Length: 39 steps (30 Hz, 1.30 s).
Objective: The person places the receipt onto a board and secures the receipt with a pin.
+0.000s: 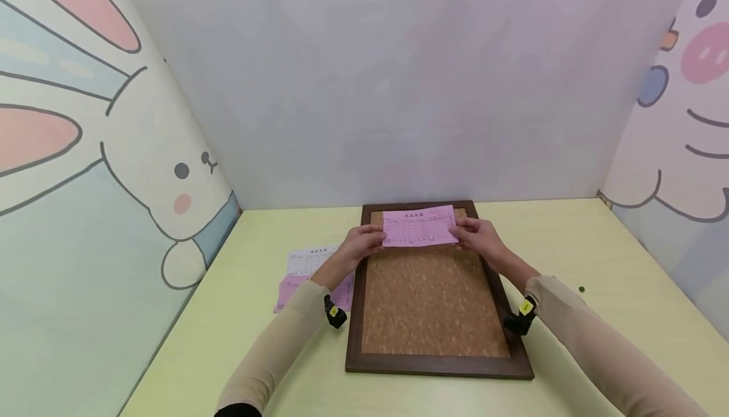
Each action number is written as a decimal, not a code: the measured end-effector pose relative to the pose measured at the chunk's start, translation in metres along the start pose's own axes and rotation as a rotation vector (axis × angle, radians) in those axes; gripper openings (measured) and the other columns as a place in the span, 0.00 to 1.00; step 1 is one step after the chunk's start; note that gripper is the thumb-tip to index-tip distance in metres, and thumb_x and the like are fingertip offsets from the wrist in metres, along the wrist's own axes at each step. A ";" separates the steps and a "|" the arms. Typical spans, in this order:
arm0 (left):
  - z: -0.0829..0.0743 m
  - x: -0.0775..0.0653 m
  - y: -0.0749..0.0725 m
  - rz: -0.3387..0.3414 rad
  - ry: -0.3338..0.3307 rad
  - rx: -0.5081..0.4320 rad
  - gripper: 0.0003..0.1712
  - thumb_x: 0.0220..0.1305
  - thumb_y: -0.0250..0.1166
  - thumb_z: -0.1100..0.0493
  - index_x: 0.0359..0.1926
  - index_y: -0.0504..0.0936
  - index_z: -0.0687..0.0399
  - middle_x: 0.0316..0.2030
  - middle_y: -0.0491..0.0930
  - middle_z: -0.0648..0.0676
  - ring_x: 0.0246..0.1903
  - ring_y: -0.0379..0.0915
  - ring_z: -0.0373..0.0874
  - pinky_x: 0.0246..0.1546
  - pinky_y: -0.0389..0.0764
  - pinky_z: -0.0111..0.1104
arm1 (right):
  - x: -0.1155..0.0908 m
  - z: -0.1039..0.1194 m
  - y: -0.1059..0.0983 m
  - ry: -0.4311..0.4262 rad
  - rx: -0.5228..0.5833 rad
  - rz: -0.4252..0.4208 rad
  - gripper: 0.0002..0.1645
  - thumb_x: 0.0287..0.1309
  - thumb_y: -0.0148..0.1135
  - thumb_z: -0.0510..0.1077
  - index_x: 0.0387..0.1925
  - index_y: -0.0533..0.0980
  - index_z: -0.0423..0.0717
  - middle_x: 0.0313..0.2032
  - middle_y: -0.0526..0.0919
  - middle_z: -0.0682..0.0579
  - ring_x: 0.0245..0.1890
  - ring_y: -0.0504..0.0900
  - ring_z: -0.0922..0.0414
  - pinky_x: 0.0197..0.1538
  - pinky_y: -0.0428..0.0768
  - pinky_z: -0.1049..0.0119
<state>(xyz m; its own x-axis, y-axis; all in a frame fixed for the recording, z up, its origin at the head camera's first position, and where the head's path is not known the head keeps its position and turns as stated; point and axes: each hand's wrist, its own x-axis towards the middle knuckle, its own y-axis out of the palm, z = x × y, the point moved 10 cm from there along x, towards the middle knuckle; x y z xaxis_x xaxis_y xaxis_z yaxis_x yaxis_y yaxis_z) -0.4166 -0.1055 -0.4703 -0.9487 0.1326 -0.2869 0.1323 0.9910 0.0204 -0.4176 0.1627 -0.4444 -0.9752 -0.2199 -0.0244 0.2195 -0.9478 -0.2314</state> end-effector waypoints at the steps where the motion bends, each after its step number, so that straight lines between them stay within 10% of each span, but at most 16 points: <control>1: 0.001 0.000 -0.001 -0.003 0.000 -0.002 0.18 0.71 0.64 0.62 0.59 0.79 0.61 0.44 0.82 0.51 0.41 0.78 0.40 0.57 0.82 0.39 | 0.000 -0.001 -0.001 0.003 0.000 -0.003 0.23 0.74 0.58 0.41 0.59 0.72 0.25 0.35 0.86 0.54 0.33 0.84 0.60 0.39 0.85 0.68; 39: 0.005 0.021 -0.003 -0.047 -0.008 -0.062 0.16 0.71 0.64 0.61 0.57 0.82 0.61 0.45 0.83 0.52 0.41 0.80 0.41 0.48 0.84 0.32 | 0.018 -0.012 -0.013 0.068 0.134 -0.010 0.28 0.74 0.58 0.43 0.65 0.70 0.26 0.38 0.85 0.63 0.37 0.85 0.63 0.46 0.87 0.68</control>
<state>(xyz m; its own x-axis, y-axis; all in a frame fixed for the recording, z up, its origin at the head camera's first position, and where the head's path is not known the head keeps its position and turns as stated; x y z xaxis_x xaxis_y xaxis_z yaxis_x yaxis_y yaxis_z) -0.4353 -0.1060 -0.4812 -0.9512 0.0863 -0.2962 0.0699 0.9954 0.0656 -0.4382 0.1733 -0.4532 -0.9761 -0.1983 -0.0893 0.2069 -0.9733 -0.1000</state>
